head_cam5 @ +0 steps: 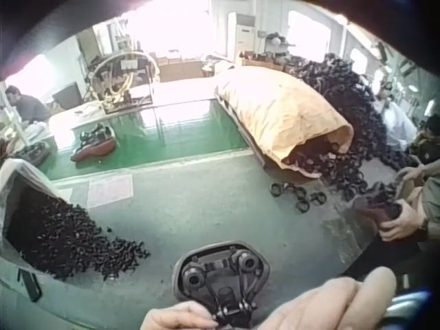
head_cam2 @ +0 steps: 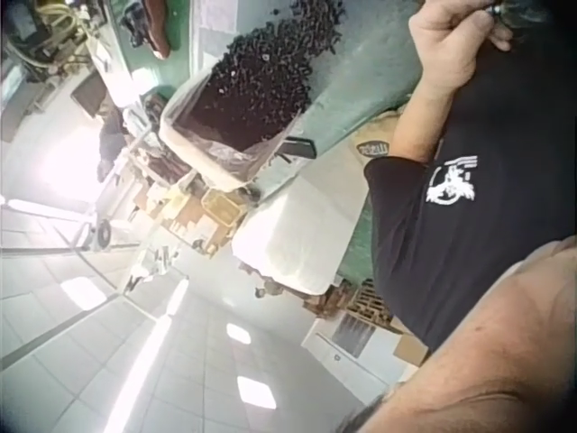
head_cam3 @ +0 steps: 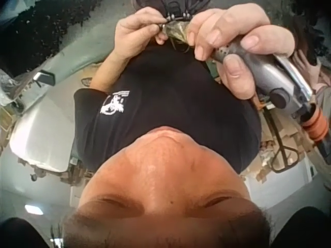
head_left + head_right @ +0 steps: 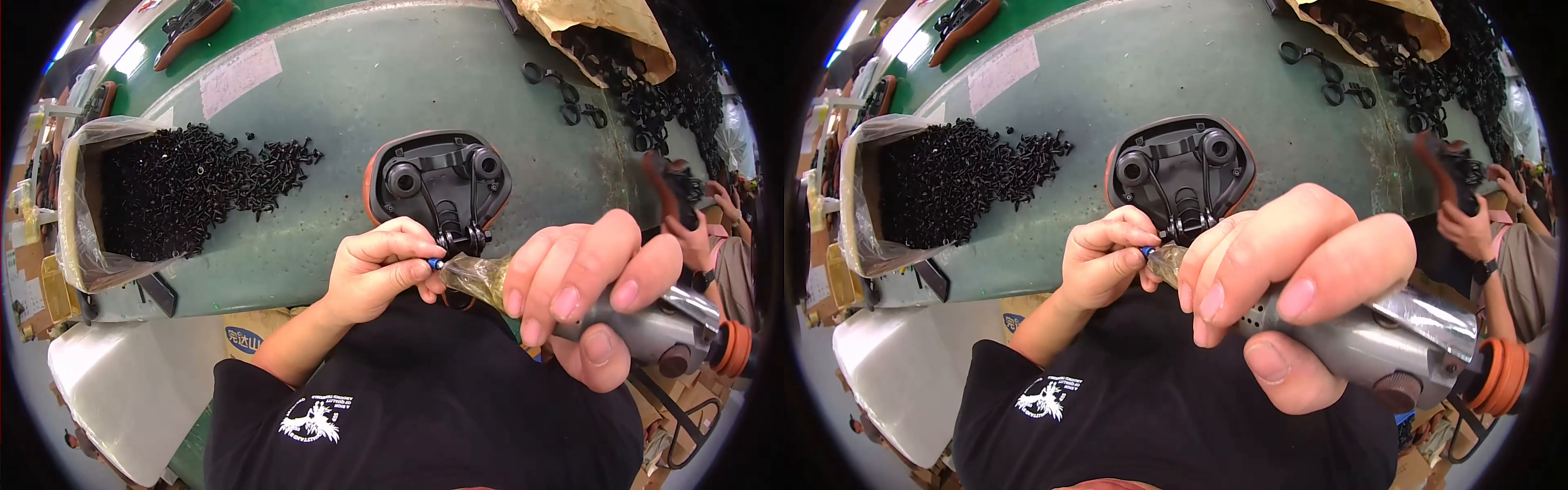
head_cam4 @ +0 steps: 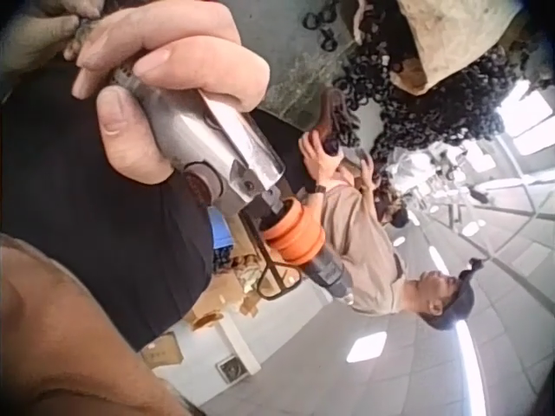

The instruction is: The person is assembling bicycle seats by attaching components and securing them with screws using a pneumatic screwdriver on a factory assembly line.

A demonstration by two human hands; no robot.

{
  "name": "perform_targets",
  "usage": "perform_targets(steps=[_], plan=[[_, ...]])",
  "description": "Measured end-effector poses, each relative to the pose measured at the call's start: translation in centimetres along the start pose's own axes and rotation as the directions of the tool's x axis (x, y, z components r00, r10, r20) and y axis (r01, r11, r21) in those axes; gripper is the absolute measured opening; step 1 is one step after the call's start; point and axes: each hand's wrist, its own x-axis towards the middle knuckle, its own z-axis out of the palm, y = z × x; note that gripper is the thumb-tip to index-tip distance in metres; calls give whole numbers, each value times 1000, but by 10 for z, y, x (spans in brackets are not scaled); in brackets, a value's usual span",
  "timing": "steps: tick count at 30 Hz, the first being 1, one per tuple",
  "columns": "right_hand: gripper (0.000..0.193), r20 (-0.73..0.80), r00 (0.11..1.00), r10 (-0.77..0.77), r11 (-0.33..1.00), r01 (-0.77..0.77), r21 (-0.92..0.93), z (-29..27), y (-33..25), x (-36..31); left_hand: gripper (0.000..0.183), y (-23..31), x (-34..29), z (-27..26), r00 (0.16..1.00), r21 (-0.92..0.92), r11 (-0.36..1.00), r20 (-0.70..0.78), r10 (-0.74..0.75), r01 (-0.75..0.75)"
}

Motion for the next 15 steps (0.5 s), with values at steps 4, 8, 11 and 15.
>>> perform_targets(steps=[4, 8, 11, 15], plan=[[37, -28, 999, 19, 999, -18, 51, 0, 6, 5, 23, 1, 6, -4, 994, -34, 994, 40, -103, 104], [36, 139, 990, 7, 997, -18, 79, -14, 3, 4, 30, 13, 15, -7, 997, 252, 966, 78, 29, -48], [35, 30, 994, -107, 990, 109, -86, -7, -4, 3, 55, 29, 34, -29, 784, 912, -10, 359, 507, -410], [39, 97, 995, -17, 970, 40, -240, -14, 13, 14, 68, 19, 53, -46, 908, 987, 38, 130, 399, -158]])
